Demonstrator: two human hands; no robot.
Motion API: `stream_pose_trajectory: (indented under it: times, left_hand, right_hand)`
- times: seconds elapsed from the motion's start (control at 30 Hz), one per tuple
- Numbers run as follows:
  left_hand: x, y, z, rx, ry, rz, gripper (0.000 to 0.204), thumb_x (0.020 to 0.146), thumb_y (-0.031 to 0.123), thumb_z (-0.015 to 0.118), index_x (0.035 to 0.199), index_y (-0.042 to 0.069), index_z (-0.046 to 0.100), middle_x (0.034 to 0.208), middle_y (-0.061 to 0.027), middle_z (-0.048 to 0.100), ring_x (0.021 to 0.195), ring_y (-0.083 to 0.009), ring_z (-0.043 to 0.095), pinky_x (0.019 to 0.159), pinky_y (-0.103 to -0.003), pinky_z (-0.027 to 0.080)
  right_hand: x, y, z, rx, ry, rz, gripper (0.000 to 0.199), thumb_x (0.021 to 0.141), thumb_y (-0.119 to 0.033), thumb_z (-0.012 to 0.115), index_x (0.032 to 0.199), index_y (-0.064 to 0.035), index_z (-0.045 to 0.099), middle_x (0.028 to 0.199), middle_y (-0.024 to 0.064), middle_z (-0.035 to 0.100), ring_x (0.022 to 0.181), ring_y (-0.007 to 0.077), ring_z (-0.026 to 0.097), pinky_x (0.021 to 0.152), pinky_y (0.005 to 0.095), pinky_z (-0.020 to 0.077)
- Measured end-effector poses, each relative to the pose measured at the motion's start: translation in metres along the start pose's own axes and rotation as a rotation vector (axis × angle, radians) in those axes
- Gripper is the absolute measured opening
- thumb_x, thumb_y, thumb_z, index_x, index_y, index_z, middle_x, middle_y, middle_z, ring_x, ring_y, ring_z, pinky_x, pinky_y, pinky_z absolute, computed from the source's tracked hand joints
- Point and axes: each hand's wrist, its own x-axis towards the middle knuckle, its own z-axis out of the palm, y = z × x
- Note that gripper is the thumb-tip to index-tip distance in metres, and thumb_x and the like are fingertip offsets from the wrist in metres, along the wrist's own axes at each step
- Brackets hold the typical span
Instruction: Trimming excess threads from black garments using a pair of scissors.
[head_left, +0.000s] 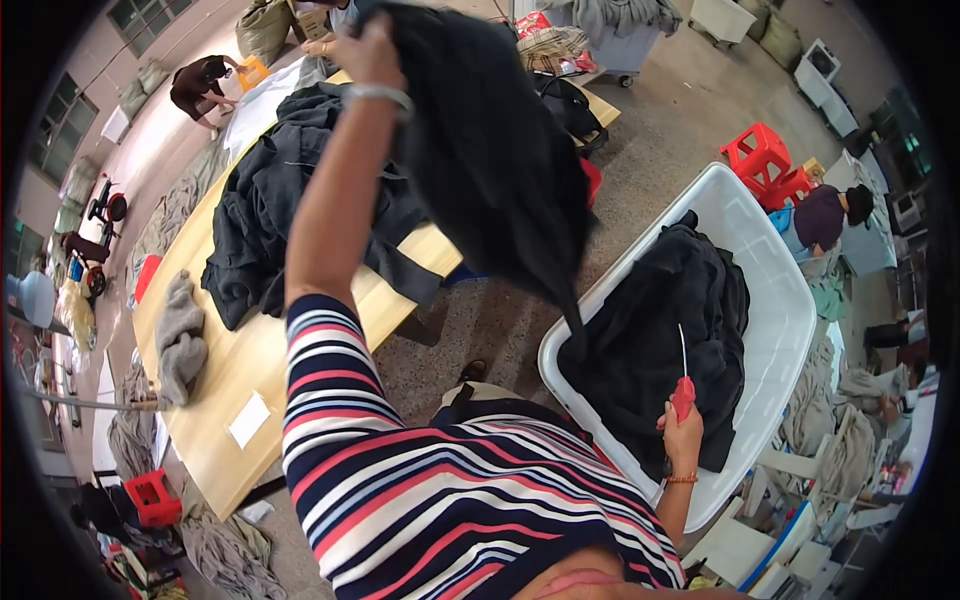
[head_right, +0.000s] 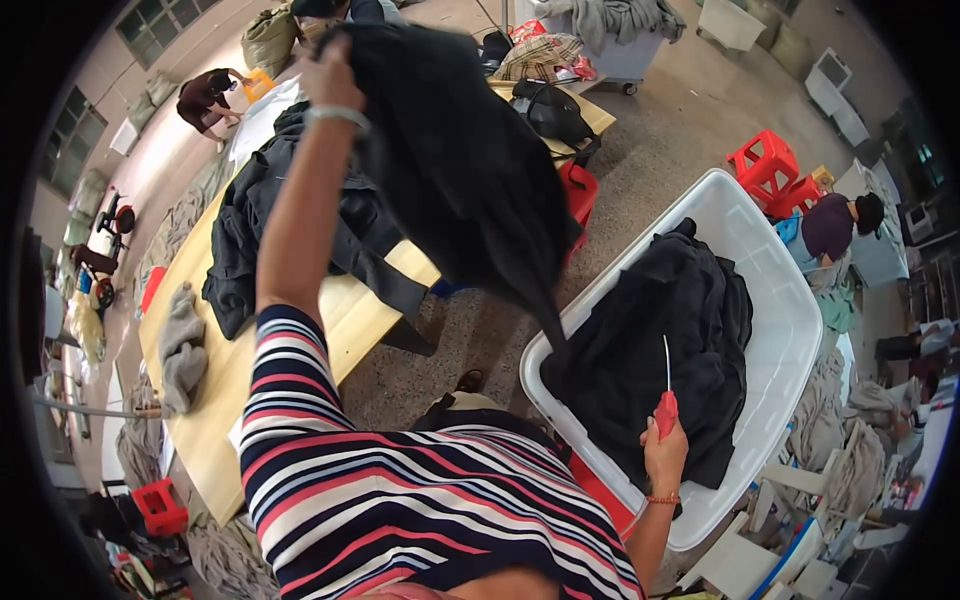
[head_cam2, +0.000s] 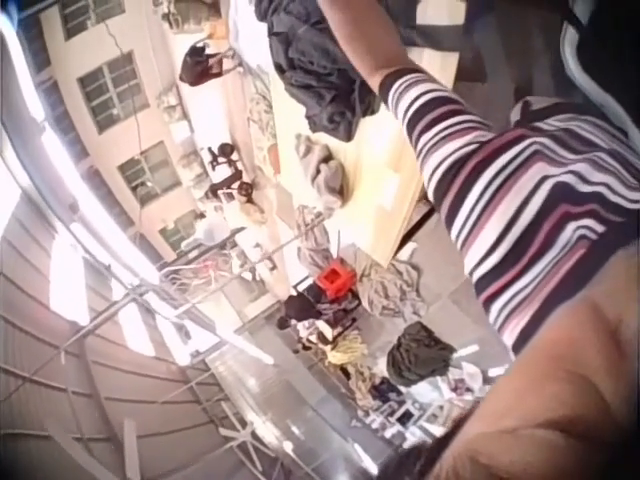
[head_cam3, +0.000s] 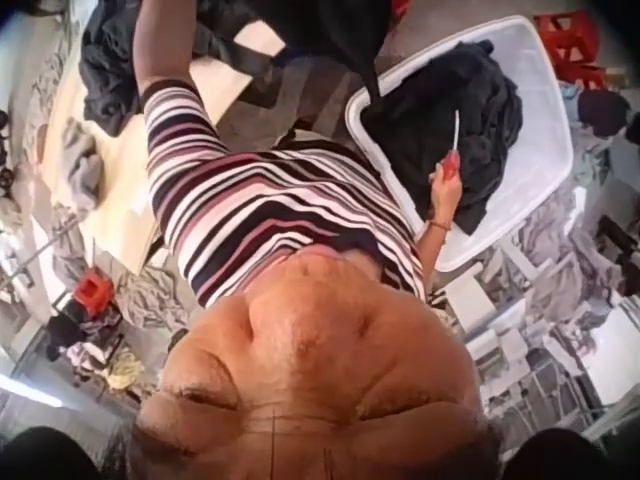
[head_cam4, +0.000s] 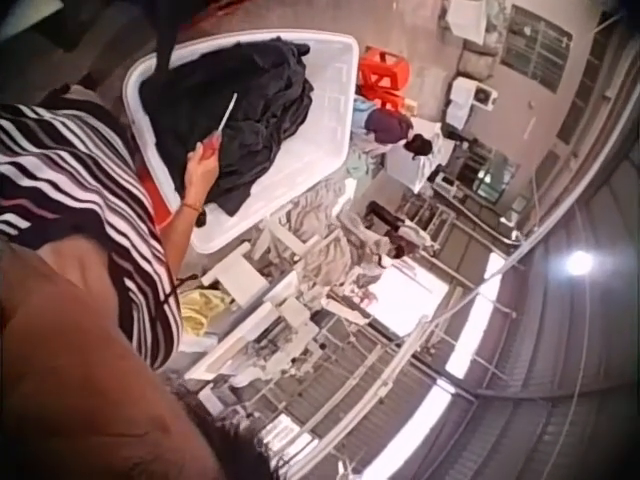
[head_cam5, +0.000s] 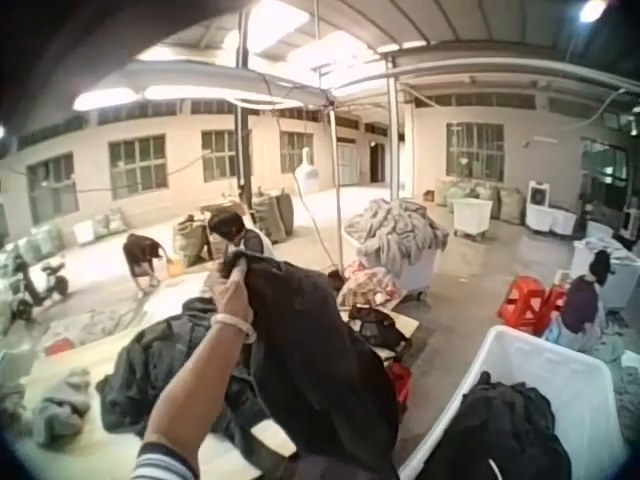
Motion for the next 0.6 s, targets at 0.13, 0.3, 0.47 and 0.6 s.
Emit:
stream_pose_trajectory:
  times: [0.13, 0.3, 0.47, 0.6]
  left_hand:
    - [0.2, -0.013, -0.05, 0.144, 0.055, 0.614, 0.032, 0.087, 0.018, 0.071, 0.11, -0.001, 0.062, 0.1, -0.0119, 0.069, 0.087, -0.0237, 0.065, 0.084, -0.036, 0.051]
    - [0.398, -0.053, -0.185, 1.45, -0.493, 1.2, 0.054, 0.089, -0.007, 0.047, 0.143, 0.002, 0.042, 0.137, -0.0196, 0.055, 0.126, -0.0293, 0.053, 0.11, -0.036, 0.039]
    - [0.163, -0.281, -0.239, 1.408, -0.243, 0.257, 0.078, 0.077, 0.047, 0.073, 0.132, -0.003, 0.051, 0.127, -0.0259, 0.058, 0.115, -0.0413, 0.058, 0.102, -0.049, 0.044]
    - [-0.105, -0.341, -0.179, 0.915, -1.009, -0.162, 0.035, 0.083, 0.01, 0.07, 0.114, -0.006, 0.065, 0.105, -0.0152, 0.069, 0.097, -0.023, 0.065, 0.09, -0.035, 0.051]
  right_hand:
    - [-0.005, -0.042, 0.024, -0.03, 0.015, -0.025, 0.024, 0.093, -0.016, 0.061, 0.11, 0.0014, 0.063, 0.066, 0.0104, 0.064, 0.059, 0.0193, 0.064, 0.059, 0.0328, 0.0494]
    - [0.015, -0.038, 0.056, 0.035, 0.002, -0.141, 0.033, 0.091, -0.026, 0.064, 0.115, -0.0024, 0.064, 0.074, 0.0158, 0.067, 0.067, 0.0293, 0.069, 0.066, 0.0384, 0.052]
    - [-0.028, -0.007, 0.032, -0.106, 0.267, 0.146, 0.03, 0.089, -0.03, 0.064, 0.104, -0.004, 0.063, 0.085, 0.0217, 0.066, 0.083, 0.044, 0.063, 0.072, 0.0486, 0.0497]
    - [-0.052, 0.026, 0.011, -0.103, 0.343, 0.381, 0.028, 0.09, -0.031, 0.064, 0.096, -0.0034, 0.061, 0.072, 0.0126, 0.067, 0.075, 0.035, 0.067, 0.069, 0.0455, 0.0505]
